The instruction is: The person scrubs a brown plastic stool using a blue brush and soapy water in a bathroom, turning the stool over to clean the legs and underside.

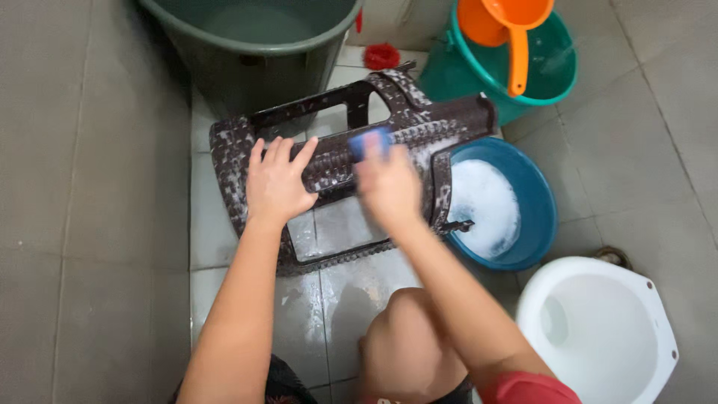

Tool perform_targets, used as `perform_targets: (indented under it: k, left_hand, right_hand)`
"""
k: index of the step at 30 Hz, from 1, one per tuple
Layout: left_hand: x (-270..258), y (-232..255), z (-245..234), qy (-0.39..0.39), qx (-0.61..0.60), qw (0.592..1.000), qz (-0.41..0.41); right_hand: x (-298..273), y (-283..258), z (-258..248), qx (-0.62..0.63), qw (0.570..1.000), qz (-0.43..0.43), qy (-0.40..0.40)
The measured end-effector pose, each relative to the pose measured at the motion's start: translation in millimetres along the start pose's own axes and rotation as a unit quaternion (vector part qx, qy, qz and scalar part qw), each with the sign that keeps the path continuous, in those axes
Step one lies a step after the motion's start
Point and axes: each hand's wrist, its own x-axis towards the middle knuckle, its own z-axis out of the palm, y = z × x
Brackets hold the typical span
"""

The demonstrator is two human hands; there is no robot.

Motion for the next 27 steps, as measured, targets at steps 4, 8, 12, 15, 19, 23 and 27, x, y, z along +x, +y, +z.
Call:
perform_targets:
  k: [4,8,12,15,19,23,27]
  left_hand:
    - [-2.9,-3.6,-3.3,-0.005,-0.010,1.000,-0.015]
    - [-1.7,-0.2,-3.5,0.001,0.005,1.000,0.000]
    - [4.7,12.2,-14.9,-0.051,0.029,0.998,-0.025]
    - [22.9,42.7,-16.4,-0.108,0.098,0.989,-0.029]
    - [68.2,101.8,11.8,-0.127,0.103,0.984,0.077]
    - [111.4,146.0,24.7,-0.181,0.013,0.981,0.064]
    - [138.3,156.0,22.3,-0.202,-0.022,0.979,0.014]
  right_hand:
    - [11.7,-17.3,-8.5,0.062,0.994,-0.083,0.022]
    - [28.0,54.5,-29.7,-0.016,1.000,0.004,-0.014]
    - [1.3,151.8,-53.3,-0.002,0.990,0.142,0.000]
    - [-46.3,240.1,-39.9,0.015,0.950,0.311,-0.001]
    - [-114.3,357.8,62.6,0.060,0.890,0.432,-0.128]
    - [-148.3,383.4,127.4,0.065,0.854,0.395,-0.333]
    - [-79.7,441.3,88.3,0.115,0.913,0.343,-0.189]
